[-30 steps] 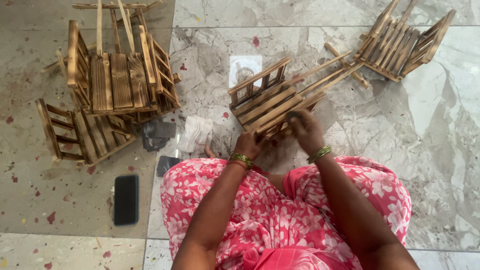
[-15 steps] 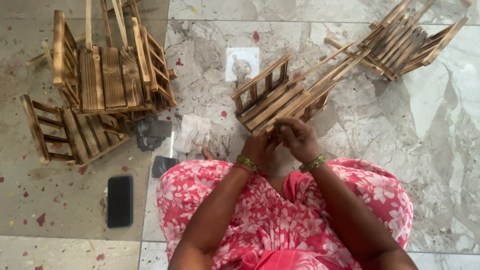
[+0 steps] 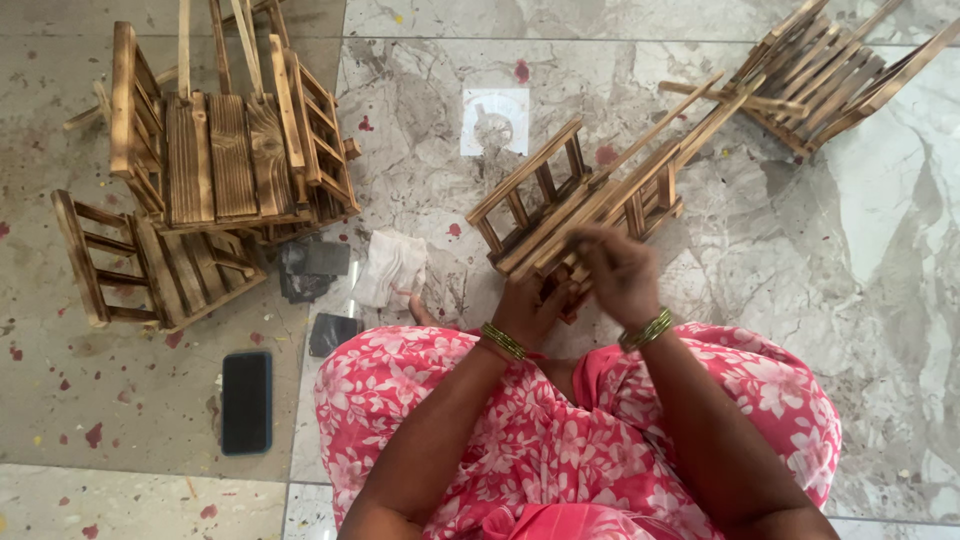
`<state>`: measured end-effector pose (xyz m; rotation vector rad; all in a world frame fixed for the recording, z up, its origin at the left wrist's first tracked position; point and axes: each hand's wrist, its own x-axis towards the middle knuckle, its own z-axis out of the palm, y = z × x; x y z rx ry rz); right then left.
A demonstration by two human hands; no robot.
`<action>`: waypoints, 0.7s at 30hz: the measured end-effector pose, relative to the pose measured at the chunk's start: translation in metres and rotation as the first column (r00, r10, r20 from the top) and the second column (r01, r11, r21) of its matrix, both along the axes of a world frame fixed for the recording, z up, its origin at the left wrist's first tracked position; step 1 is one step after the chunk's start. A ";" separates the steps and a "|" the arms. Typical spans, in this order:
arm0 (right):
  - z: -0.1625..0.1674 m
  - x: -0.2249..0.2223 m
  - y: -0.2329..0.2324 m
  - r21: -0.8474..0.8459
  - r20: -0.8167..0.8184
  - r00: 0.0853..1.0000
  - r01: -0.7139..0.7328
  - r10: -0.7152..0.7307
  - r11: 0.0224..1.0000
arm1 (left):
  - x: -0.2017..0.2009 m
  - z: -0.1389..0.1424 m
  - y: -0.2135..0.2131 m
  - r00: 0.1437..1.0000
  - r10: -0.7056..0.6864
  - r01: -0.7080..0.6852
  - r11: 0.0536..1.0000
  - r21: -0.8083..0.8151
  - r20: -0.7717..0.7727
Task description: The person sits on the floor assembling small wooden chairs, fitting slats and frame pieces together by hand. They turn the chair over, press joints into place, and reposition the piece repeatedly while working on it in their lap.
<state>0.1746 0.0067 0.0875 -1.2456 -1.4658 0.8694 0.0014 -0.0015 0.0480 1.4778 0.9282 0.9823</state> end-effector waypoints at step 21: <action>0.048 -0.001 0.017 0.096 0.424 0.896 -0.188 0.130 0.978 | -0.005 -0.016 -0.004 0.935 -0.076 0.160 0.962 -0.223 0.346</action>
